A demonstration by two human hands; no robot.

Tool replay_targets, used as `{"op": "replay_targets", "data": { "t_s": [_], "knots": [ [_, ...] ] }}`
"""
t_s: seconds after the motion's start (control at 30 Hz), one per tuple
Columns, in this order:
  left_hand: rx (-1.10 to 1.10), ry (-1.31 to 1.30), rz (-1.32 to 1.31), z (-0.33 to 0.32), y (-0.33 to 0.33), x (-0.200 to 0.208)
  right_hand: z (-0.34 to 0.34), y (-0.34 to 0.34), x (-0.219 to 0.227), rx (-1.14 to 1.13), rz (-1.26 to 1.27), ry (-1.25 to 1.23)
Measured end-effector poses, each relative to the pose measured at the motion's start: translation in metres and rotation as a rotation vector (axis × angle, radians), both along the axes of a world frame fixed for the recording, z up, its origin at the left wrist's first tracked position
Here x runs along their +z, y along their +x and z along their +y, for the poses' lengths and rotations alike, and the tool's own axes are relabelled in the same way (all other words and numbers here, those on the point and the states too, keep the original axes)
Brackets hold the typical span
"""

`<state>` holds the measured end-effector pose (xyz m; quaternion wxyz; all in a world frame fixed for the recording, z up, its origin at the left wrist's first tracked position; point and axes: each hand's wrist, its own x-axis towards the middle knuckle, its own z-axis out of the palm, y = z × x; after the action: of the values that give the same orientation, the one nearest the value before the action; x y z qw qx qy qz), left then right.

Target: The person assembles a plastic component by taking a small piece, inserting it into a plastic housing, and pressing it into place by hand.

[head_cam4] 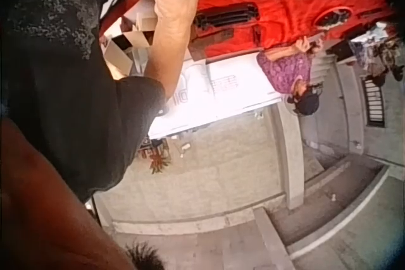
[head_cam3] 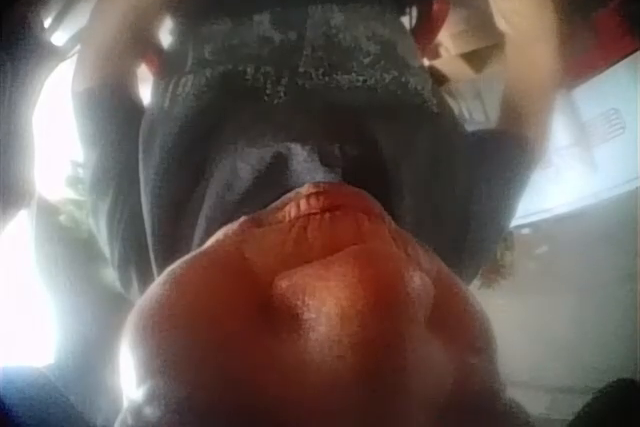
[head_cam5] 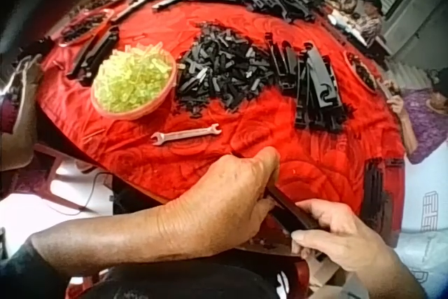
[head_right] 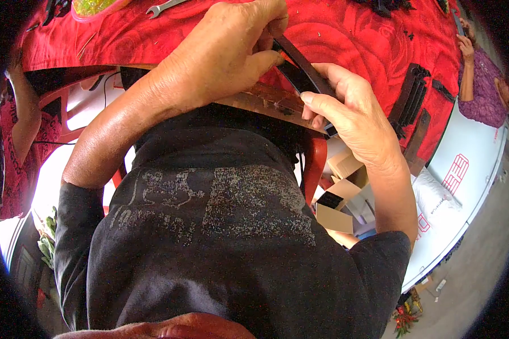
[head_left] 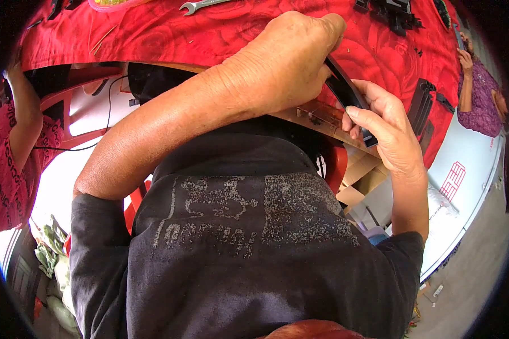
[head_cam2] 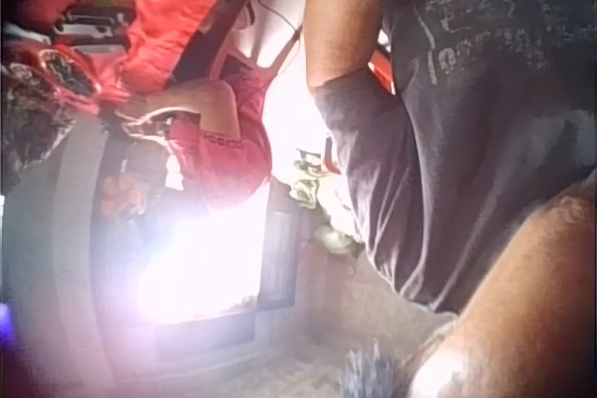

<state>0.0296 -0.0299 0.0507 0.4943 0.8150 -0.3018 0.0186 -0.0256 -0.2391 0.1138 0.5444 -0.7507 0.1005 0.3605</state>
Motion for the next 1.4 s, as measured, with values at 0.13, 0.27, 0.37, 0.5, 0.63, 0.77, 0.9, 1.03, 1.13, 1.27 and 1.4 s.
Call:
{"op": "replay_targets", "data": {
  "t_s": [0.13, 0.27, 0.37, 0.5, 0.63, 0.77, 0.9, 1.03, 1.13, 1.27, 1.4],
  "knots": [
    [0.018, 0.035, 0.012, -0.006, -0.001, 0.004, 0.002, -0.001, -0.004, 0.013, -0.074, -0.047],
    [0.027, 0.076, -0.007, -0.011, -0.002, 0.002, 0.004, 0.000, -0.007, 0.048, -0.172, -0.178],
    [0.031, 0.083, -0.002, -0.014, -0.004, 0.002, -0.002, 0.001, -0.022, 0.085, -0.261, -0.255],
    [0.015, 0.142, 0.047, -0.017, -0.005, 0.006, -0.002, 0.000, -0.029, 0.074, -0.316, -0.338],
    [0.035, 0.136, 0.022, -0.017, -0.005, 0.005, -0.003, 0.000, -0.033, 0.067, -0.345, -0.338],
    [0.027, 0.153, 0.022, -0.018, -0.004, 0.004, -0.003, -0.001, -0.034, 0.060, -0.336, -0.320],
    [0.091, 0.128, 0.033, -0.017, -0.007, 0.000, -0.002, 0.002, -0.033, 0.057, -0.307, -0.253],
    [0.114, 0.096, 0.037, -0.015, -0.008, -0.002, 0.001, 0.002, -0.040, 0.037, -0.283, -0.230],
    [0.085, 0.133, 0.025, -0.013, -0.004, 0.003, 0.004, 0.002, -0.043, 0.007, -0.267, -0.170],
    [0.024, 0.226, 0.010, -0.012, -0.001, 0.010, 0.009, 0.000, -0.049, 0.027, -0.336, -0.252],
    [-0.013, 0.195, -0.022, -0.014, 0.000, -0.003, 0.007, 0.000, -0.060, 0.005, -0.363, -0.255]
  ]
}}
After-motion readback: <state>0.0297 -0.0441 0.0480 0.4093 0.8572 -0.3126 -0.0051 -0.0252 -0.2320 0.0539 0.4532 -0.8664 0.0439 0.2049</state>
